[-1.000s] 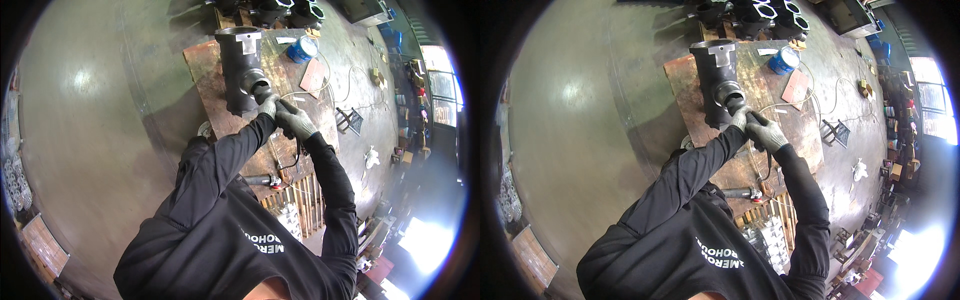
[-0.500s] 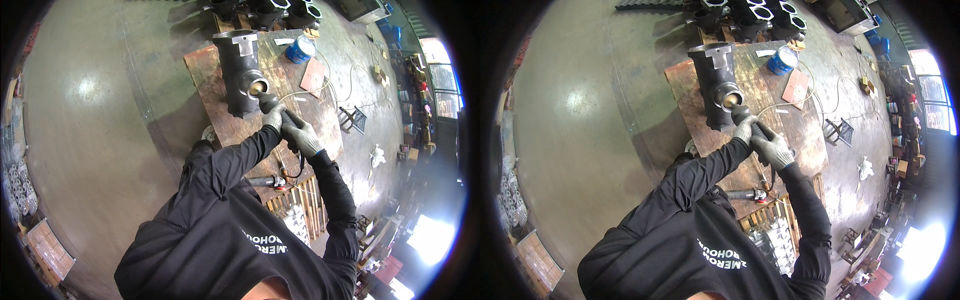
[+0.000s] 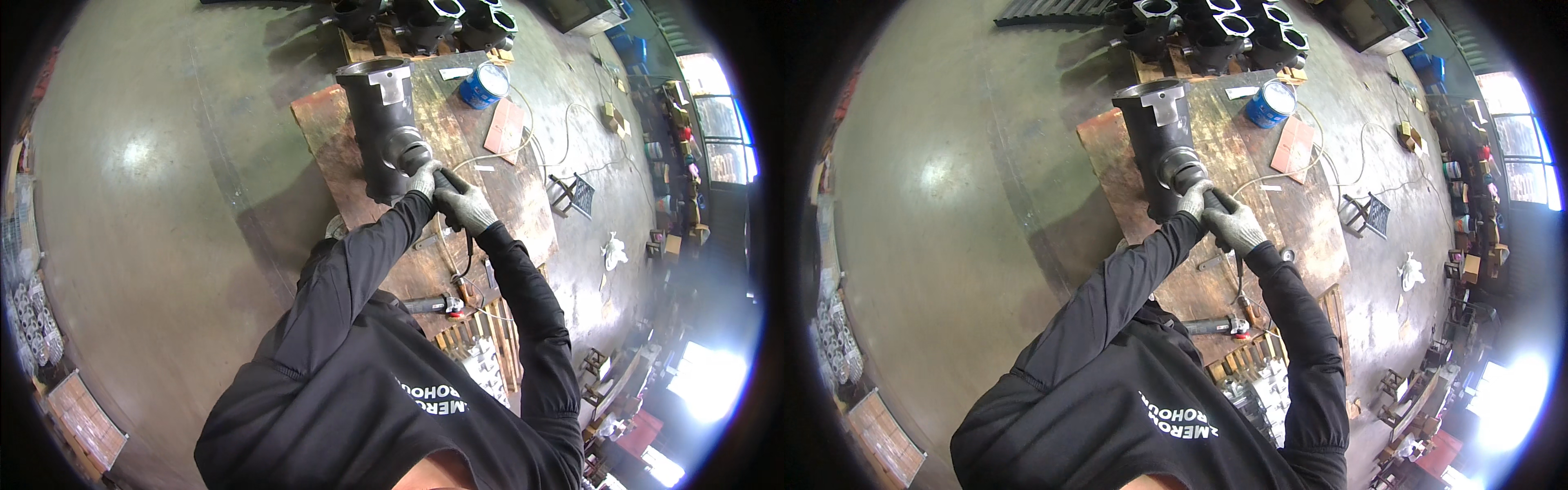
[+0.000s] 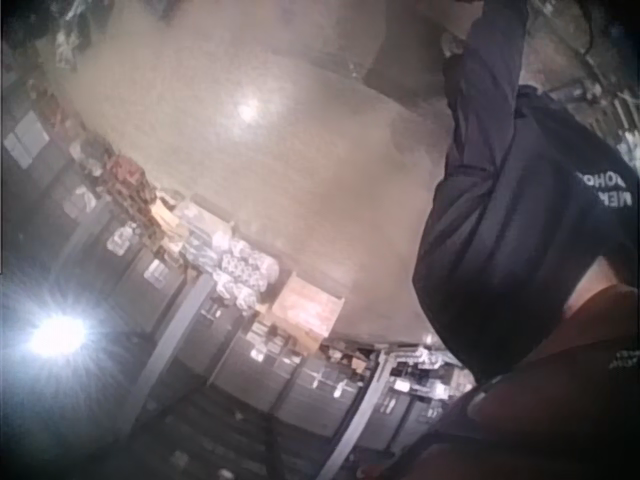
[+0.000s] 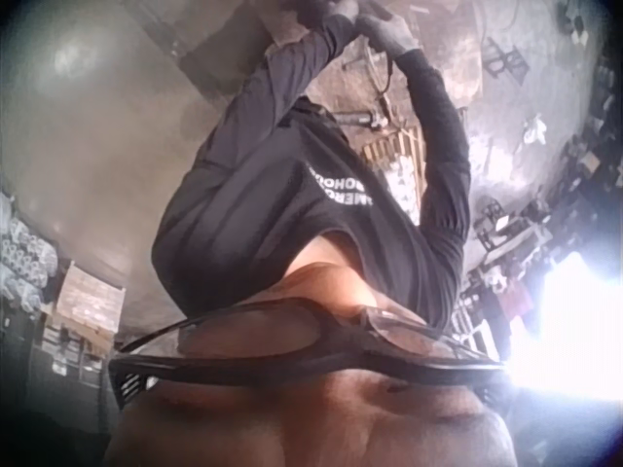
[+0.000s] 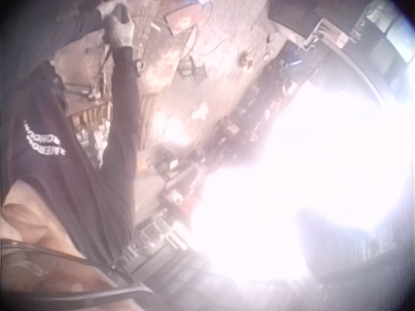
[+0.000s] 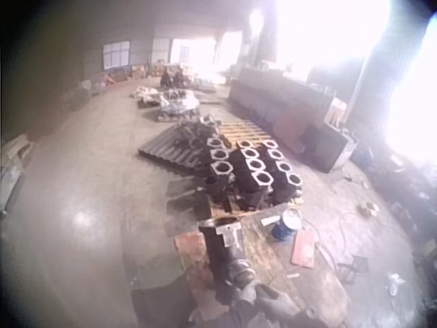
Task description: The person uses an angle grinder to smooth the exterior and interior surfaces of a large metal pipe fitting on a workbench. They rotate the part and reposition it to access different areas, then switch to a smaller rotary tool to finish the interior bore before returning to the angle grinder for additional exterior grinding.
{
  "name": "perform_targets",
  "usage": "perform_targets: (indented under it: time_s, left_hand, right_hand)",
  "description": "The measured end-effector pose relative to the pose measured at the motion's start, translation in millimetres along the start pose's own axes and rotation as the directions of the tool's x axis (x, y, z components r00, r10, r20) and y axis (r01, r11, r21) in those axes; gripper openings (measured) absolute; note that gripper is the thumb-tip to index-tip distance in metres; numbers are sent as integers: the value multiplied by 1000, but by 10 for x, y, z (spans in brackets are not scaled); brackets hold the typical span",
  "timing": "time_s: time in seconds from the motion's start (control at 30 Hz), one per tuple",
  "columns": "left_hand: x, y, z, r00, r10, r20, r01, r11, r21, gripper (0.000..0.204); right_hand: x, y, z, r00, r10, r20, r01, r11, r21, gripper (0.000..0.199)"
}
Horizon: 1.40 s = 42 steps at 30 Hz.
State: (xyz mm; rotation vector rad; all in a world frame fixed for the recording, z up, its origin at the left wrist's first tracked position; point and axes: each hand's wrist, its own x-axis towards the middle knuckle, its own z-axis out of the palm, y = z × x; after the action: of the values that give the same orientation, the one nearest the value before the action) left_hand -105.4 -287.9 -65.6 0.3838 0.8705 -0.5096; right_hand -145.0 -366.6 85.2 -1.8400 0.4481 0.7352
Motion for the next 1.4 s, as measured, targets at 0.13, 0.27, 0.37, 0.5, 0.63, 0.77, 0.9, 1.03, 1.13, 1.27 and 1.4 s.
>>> perform_targets:
  time_s: [0.13,0.27,0.37,0.5,0.63,0.77,0.9,1.03,1.13,1.27,1.4]
  left_hand:
    - [-98,-6,20,999,36,-22,-35,997,72,59]
    - [-307,-122,13,997,72,-35,-69,994,79,57]
    - [-402,-225,9,996,83,-21,-80,991,103,56]
    - [-430,-385,22,998,-45,46,44,999,17,51]
    - [-443,-492,49,999,11,32,-10,1000,-18,46]
    - [-412,-520,62,998,-30,53,32,999,-40,48]
    - [-199,-447,32,996,-67,63,67,998,-2,50]
    - [150,-232,-49,966,-237,106,237,971,7,51]
    - [299,-73,-107,985,-131,110,117,985,130,51]
    - [239,43,-95,974,-120,191,106,991,84,52]
    - [38,94,-54,963,-179,203,162,982,98,52]
  right_hand:
    - [-65,56,-9,999,-44,12,43,997,58,66]
    - [-240,97,-37,998,-60,4,60,998,35,65]
    - [-413,108,-51,996,-84,-17,85,995,61,65]
    - [-640,74,-127,998,-59,-18,60,996,72,65]
    - [-782,29,-180,998,-54,-17,55,996,74,62]
    - [-785,-1,-187,999,-36,-33,38,997,63,61]
    - [-644,-14,-140,998,-36,-51,39,997,67,62]
    - [-377,-31,-53,998,-41,-42,44,996,79,64]
    - [-141,-46,65,998,-2,-60,5,998,55,67]
    - [14,-61,136,998,1,-63,3,998,64,69]
    - [-35,-49,129,998,14,-67,-11,999,44,68]
